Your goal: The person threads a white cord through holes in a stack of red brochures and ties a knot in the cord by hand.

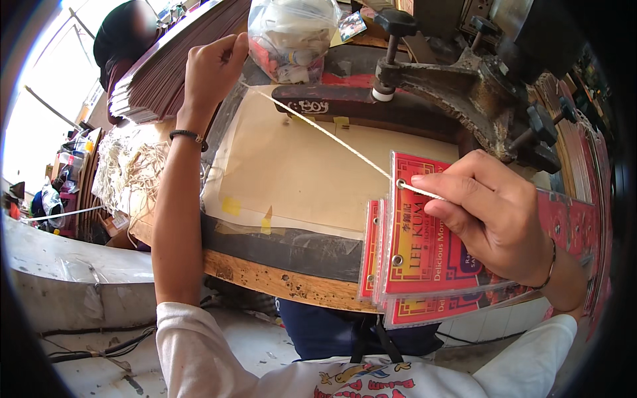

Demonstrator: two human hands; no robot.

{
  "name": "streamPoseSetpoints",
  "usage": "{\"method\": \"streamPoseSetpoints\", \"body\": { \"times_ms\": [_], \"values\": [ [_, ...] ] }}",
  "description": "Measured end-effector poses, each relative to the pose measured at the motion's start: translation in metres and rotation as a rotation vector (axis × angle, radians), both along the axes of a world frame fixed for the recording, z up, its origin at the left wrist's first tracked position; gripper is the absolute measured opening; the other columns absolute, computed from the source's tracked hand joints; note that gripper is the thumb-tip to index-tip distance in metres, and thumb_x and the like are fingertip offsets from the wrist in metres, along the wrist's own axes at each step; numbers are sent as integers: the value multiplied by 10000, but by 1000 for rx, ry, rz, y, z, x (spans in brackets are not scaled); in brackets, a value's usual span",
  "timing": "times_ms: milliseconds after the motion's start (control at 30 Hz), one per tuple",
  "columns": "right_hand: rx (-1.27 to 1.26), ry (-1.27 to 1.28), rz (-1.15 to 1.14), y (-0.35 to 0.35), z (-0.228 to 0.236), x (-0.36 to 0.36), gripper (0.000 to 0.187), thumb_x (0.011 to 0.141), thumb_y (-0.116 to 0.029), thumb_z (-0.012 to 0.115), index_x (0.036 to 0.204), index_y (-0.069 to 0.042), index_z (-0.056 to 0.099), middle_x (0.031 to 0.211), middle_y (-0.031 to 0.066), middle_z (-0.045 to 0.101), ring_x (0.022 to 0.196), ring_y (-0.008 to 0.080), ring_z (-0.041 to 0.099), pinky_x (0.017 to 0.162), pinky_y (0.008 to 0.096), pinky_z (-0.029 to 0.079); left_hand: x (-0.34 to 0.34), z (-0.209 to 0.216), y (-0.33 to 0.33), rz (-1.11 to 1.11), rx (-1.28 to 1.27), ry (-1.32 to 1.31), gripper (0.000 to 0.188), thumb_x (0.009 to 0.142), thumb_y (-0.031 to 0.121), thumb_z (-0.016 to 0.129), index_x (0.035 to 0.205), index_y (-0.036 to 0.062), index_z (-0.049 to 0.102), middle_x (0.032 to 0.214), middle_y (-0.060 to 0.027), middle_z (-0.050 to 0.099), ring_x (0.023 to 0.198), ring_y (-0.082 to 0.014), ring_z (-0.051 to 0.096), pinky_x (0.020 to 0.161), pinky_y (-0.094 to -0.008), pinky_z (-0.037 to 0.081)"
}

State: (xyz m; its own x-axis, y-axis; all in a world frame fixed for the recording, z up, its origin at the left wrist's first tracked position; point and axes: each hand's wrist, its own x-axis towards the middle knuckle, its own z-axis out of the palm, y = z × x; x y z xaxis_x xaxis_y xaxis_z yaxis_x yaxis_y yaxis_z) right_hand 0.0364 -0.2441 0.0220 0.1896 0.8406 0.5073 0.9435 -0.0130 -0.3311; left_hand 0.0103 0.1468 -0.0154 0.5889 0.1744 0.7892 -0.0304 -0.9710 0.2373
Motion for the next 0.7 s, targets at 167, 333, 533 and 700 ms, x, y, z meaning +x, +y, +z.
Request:
{"method": "streamPoseSetpoints", "body": {
  "times_ms": [167,333,533,700],
  "values": [
    [53,-42,15,-2,1,2,222,789,-57,757,1003,-18,712,773,93,645,647,195,616,561,290,486,0,0,0,39,-24,23,358,949,272,585,760,-30,615,527,-53,363,491,-111,322,470,-307,326],
    [96,-41,54,-1,0,4,223,746,-10,777,959,-19,710,749,92,665,607,201,624,540,283,487,2,-7,7,53,-81,38,369,932,281,585,748,-37,628,497,-119,454,423,-171,384,479,-318,380],
    [142,17,127,0,0,5,196,731,4,775,906,-40,698,766,69,679,638,204,645,576,296,501,4,-12,14,62,-65,61,356,927,284,584,786,-37,645,522,-155,471,439,-222,381,494,-343,388],
    [68,88,185,0,3,9,233,718,-18,772,933,-74,704,878,71,694,788,216,644,670,316,515,2,-12,16,121,-110,118,357,928,281,577,791,-42,643,550,-173,497,450,-247,405,506,-355,398]
  ]
}}
